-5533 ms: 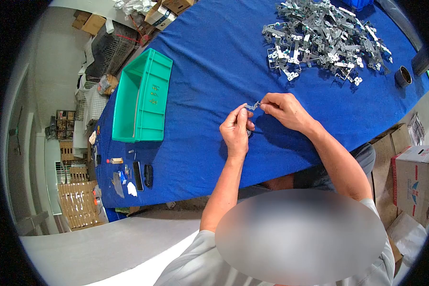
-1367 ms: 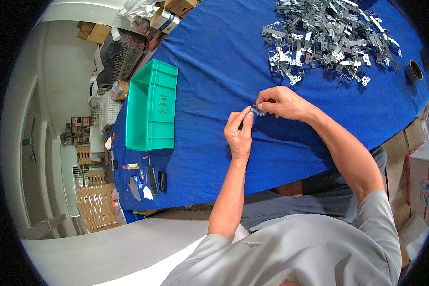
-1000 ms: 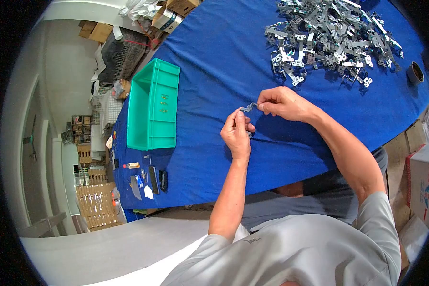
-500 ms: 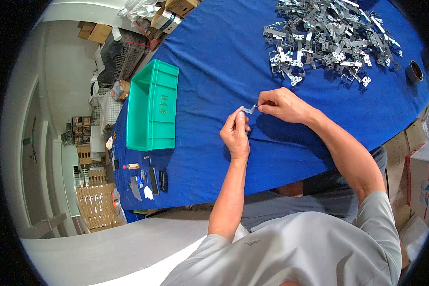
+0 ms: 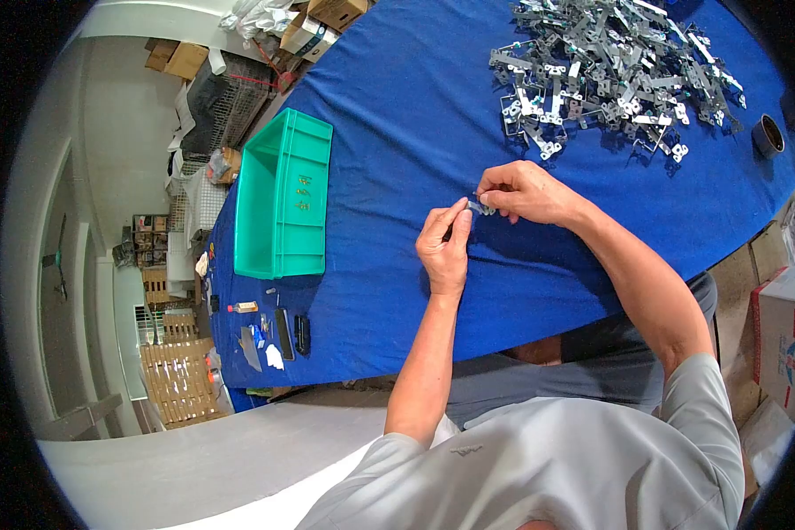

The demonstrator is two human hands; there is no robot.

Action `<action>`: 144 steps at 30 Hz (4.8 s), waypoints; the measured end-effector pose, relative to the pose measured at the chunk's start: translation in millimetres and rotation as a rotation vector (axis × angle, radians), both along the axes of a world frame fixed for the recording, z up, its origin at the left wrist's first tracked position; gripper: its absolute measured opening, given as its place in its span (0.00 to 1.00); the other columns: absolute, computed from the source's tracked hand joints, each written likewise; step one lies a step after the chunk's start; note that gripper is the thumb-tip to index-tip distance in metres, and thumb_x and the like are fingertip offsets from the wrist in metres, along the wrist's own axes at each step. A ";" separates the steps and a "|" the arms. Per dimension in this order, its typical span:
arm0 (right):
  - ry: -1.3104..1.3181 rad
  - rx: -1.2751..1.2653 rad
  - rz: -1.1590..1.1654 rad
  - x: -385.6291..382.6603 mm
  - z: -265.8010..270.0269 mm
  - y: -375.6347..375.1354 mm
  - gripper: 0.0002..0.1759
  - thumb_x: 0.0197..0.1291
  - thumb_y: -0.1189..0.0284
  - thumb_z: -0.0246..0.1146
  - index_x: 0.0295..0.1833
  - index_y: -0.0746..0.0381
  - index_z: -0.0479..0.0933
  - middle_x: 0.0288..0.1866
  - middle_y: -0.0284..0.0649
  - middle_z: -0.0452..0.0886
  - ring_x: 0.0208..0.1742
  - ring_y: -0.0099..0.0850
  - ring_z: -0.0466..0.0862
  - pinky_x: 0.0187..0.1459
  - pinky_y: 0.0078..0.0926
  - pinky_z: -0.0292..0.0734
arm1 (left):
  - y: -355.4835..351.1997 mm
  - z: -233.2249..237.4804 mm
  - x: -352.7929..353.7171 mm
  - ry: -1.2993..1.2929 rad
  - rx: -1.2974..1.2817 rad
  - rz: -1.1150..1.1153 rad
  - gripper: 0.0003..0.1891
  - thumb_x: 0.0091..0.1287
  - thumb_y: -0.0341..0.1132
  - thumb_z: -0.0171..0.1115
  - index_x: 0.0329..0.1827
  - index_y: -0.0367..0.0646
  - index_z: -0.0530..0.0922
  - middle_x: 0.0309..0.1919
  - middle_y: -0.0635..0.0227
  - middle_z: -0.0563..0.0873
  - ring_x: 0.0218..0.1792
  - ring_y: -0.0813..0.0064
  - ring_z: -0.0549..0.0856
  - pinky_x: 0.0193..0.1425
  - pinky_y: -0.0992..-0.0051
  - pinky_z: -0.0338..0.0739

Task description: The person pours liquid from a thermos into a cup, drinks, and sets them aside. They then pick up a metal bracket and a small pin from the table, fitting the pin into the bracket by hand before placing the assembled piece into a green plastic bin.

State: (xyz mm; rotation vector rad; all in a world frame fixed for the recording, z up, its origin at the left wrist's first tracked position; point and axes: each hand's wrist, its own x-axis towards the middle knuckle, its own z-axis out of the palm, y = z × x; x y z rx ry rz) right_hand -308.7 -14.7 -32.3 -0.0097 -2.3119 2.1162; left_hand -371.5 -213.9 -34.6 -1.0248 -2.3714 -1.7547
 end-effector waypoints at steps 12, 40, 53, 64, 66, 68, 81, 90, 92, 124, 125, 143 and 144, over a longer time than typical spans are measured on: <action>0.109 0.076 -0.027 1.1 1.6 -1.0 0.11 0.73 0.68 0.63 0.45 0.66 0.81 0.31 0.33 0.83 0.31 0.20 0.79 0.33 0.24 0.75 | -0.1 -7.0 -2.8 -0.395 0.243 0.162 0.10 0.78 0.32 0.62 0.52 0.35 0.86 0.30 0.65 0.87 0.24 0.80 0.84 0.28 0.79 0.80; 0.132 0.098 -0.123 2.1 -1.2 -5.5 0.10 0.69 0.72 0.62 0.49 0.68 0.81 0.31 0.42 0.83 0.32 0.30 0.84 0.35 0.31 0.80 | -2.1 -9.1 -4.1 -0.089 0.089 0.039 0.10 0.71 0.24 0.68 0.53 0.35 0.89 0.36 0.76 0.83 0.34 0.87 0.75 0.37 0.84 0.69; 0.419 0.147 -0.259 -4.8 -8.3 -4.1 0.11 0.73 0.68 0.63 0.44 0.67 0.80 0.30 0.32 0.80 0.31 0.19 0.77 0.33 0.23 0.74 | 0.1 0.3 -0.4 -0.008 -0.057 -0.038 0.10 0.72 0.27 0.68 0.52 0.36 0.89 0.34 0.72 0.85 0.33 0.86 0.78 0.38 0.83 0.71; 0.175 0.198 -0.050 4.4 8.3 -4.4 0.11 0.69 0.68 0.64 0.44 0.67 0.82 0.30 0.41 0.85 0.31 0.31 0.84 0.35 0.34 0.77 | -0.3 -6.4 -2.6 -0.412 0.264 0.128 0.10 0.77 0.33 0.62 0.51 0.34 0.86 0.31 0.64 0.88 0.22 0.80 0.83 0.25 0.79 0.80; 0.174 0.199 -0.034 4.1 7.6 -4.7 0.10 0.71 0.70 0.64 0.46 0.68 0.80 0.27 0.37 0.81 0.30 0.23 0.79 0.33 0.29 0.75 | -0.4 -6.6 -1.8 -0.409 0.256 0.124 0.11 0.77 0.32 0.62 0.51 0.34 0.86 0.31 0.64 0.88 0.22 0.80 0.83 0.25 0.79 0.80; 0.183 0.193 -0.063 4.0 7.1 -5.2 0.11 0.69 0.69 0.64 0.44 0.67 0.82 0.30 0.43 0.85 0.32 0.33 0.84 0.36 0.36 0.77 | -0.6 -6.5 -1.7 -0.409 0.253 0.115 0.11 0.77 0.32 0.62 0.52 0.34 0.86 0.31 0.64 0.88 0.22 0.80 0.83 0.25 0.79 0.80; 0.293 0.272 -0.170 -0.6 -7.0 -4.1 0.10 0.66 0.70 0.65 0.46 0.67 0.81 0.32 0.48 0.86 0.33 0.40 0.88 0.36 0.38 0.82 | -3.7 -11.3 -6.9 -0.121 0.087 0.047 0.10 0.73 0.28 0.67 0.53 0.37 0.89 0.32 0.74 0.84 0.28 0.86 0.75 0.31 0.83 0.69; 0.046 -0.044 -0.022 -1.2 -3.7 -3.4 0.14 0.67 0.68 0.60 0.47 0.67 0.83 0.29 0.40 0.85 0.27 0.27 0.85 0.31 0.29 0.84 | -1.2 -6.3 -3.8 -0.051 0.002 0.027 0.10 0.71 0.24 0.66 0.52 0.36 0.89 0.32 0.75 0.83 0.30 0.86 0.75 0.34 0.82 0.69; 0.026 -0.018 -0.031 0.2 -1.5 -2.3 0.12 0.64 0.68 0.60 0.44 0.65 0.84 0.28 0.40 0.85 0.25 0.26 0.85 0.28 0.28 0.83 | -1.8 -8.5 -5.1 -0.001 -0.023 -0.002 0.10 0.71 0.24 0.66 0.52 0.36 0.89 0.32 0.75 0.83 0.29 0.87 0.75 0.33 0.83 0.68; 0.215 0.271 -0.096 1.6 0.9 -2.3 0.10 0.65 0.70 0.65 0.43 0.67 0.83 0.31 0.43 0.87 0.32 0.31 0.86 0.36 0.36 0.79 | -2.3 -8.1 -2.0 -0.346 0.206 0.090 0.10 0.76 0.30 0.64 0.54 0.35 0.87 0.34 0.65 0.89 0.24 0.84 0.78 0.29 0.82 0.73; 0.239 0.293 -0.103 1.0 -2.3 -2.2 0.10 0.66 0.70 0.65 0.44 0.68 0.82 0.31 0.42 0.87 0.31 0.29 0.85 0.35 0.34 0.78 | -2.2 -8.5 -2.0 -0.321 0.195 0.084 0.10 0.76 0.30 0.64 0.54 0.35 0.87 0.34 0.66 0.88 0.25 0.85 0.77 0.29 0.83 0.72; 0.096 0.050 -0.063 2.2 4.3 1.8 0.12 0.72 0.67 0.63 0.44 0.67 0.81 0.32 0.32 0.80 0.31 0.18 0.77 0.31 0.23 0.73 | -0.3 -4.9 -1.3 -0.065 -0.007 -0.014 0.09 0.72 0.26 0.67 0.52 0.37 0.89 0.34 0.72 0.86 0.33 0.86 0.79 0.38 0.82 0.72; 0.163 0.027 -0.113 -0.1 0.0 1.1 0.12 0.72 0.67 0.63 0.43 0.67 0.81 0.31 0.31 0.80 0.31 0.18 0.76 0.31 0.23 0.72 | -0.5 -4.4 -1.8 -0.037 -0.035 -0.035 0.09 0.73 0.26 0.67 0.52 0.37 0.89 0.34 0.71 0.86 0.32 0.86 0.79 0.37 0.82 0.73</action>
